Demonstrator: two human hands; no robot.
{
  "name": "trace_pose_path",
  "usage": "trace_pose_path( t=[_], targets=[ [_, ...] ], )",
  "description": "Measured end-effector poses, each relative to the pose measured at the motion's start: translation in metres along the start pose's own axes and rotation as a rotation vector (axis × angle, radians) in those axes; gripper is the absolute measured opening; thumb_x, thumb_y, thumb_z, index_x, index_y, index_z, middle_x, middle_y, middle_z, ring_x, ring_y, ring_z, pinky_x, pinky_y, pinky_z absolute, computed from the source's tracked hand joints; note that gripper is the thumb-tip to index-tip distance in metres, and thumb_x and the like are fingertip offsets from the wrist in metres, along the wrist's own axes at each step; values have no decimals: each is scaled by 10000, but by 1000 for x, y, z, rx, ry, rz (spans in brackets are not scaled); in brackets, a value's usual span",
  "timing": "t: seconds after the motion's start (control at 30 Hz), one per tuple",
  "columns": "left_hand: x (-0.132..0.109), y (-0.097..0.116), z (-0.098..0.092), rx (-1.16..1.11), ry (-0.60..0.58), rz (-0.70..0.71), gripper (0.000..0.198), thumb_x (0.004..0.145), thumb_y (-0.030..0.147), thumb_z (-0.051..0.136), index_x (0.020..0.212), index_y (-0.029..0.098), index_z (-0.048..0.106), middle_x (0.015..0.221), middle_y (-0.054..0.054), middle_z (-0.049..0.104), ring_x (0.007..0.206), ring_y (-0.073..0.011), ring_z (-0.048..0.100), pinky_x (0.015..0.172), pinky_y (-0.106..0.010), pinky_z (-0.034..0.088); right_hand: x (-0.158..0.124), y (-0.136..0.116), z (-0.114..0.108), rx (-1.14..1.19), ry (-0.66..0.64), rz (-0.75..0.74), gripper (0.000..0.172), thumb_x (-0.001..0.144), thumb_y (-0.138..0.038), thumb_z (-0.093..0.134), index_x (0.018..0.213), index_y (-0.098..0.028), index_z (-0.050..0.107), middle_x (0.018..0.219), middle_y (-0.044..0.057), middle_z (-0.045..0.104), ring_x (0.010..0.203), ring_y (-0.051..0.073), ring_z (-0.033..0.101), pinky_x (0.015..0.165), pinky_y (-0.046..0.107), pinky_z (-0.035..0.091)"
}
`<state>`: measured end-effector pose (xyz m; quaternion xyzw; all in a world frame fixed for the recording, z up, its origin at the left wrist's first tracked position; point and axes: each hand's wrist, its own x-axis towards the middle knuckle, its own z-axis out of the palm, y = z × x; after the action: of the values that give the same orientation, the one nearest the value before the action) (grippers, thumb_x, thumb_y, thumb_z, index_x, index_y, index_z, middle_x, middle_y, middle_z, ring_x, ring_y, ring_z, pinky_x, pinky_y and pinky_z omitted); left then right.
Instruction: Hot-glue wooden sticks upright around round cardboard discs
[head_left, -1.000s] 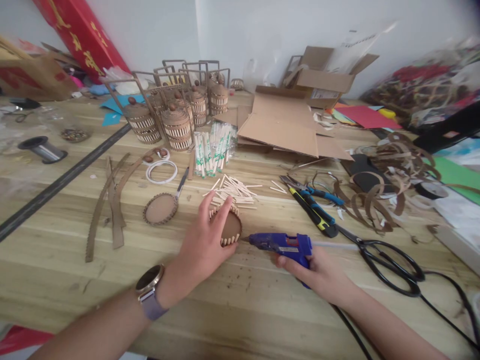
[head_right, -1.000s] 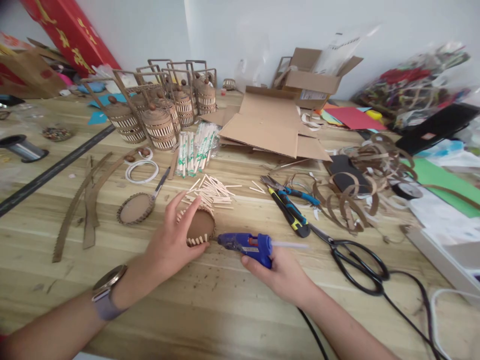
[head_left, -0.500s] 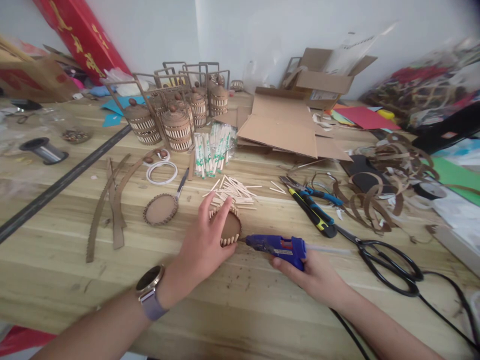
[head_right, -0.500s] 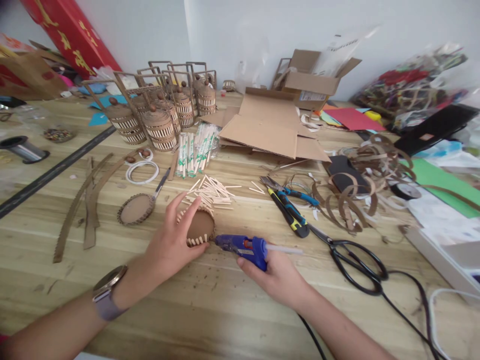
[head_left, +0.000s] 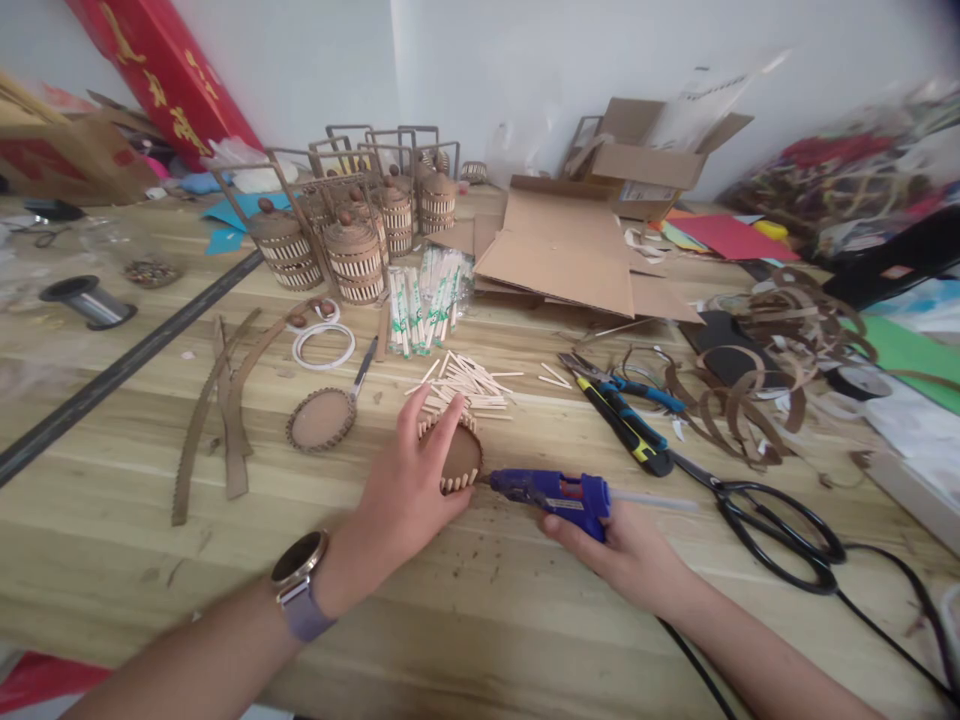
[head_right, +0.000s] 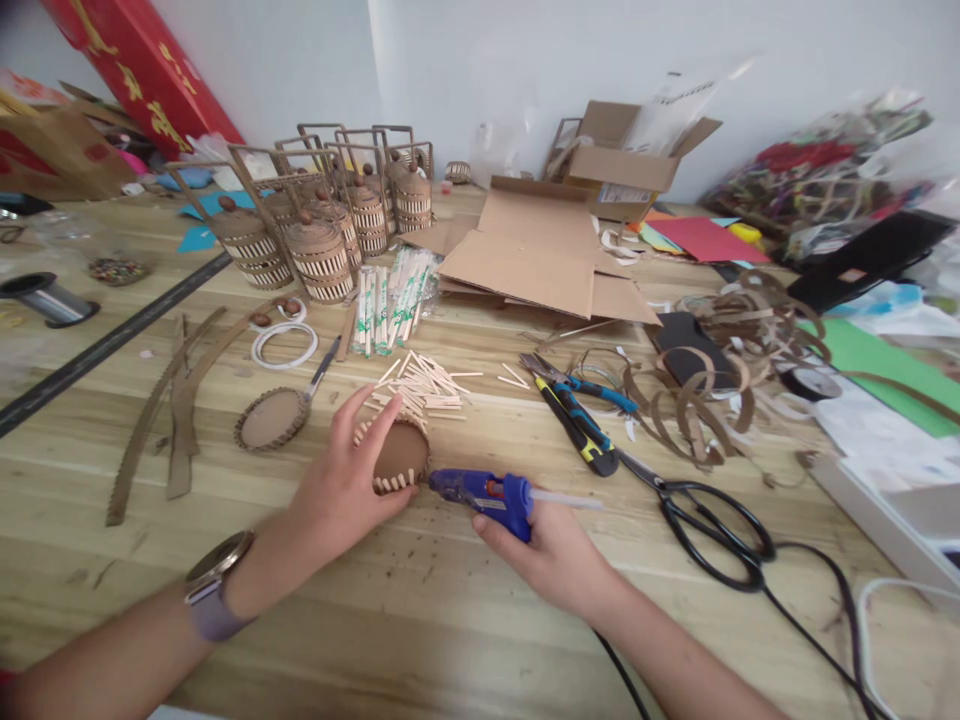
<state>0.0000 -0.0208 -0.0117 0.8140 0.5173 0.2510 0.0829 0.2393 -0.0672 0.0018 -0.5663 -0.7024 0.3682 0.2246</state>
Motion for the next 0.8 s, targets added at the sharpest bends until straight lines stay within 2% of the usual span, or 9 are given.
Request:
trace_pose_path(
  t=[0.33,0.57,0.8],
  targets=[
    [2,-1,0,-13,7,28,993,653,166,823,1470,262,268,1510,-186,241,1345,-399,432,1002,-515,506,1,3,2,-3,6,-24,329,885,-464,489,944,-192,664,779,60,689,705,222,638,703,339,542],
    [2,0,0,-3,10,20,990,646,172,831,1465,264,282,1507,-183,248,1351,-412,417,965,-512,531,0,1,2,-15,19,-20,330,878,-472,493,924,-197,667,801,67,706,729,233,660,722,347,552],
    [2,0,0,-24,7,8,975,653,175,821,1465,279,292,1513,-171,249,1354,-410,417,992,-537,508,0,2,2,-29,22,-36,380,887,-481,488,1023,-187,686,864,78,726,791,243,681,766,352,562]
  ],
)
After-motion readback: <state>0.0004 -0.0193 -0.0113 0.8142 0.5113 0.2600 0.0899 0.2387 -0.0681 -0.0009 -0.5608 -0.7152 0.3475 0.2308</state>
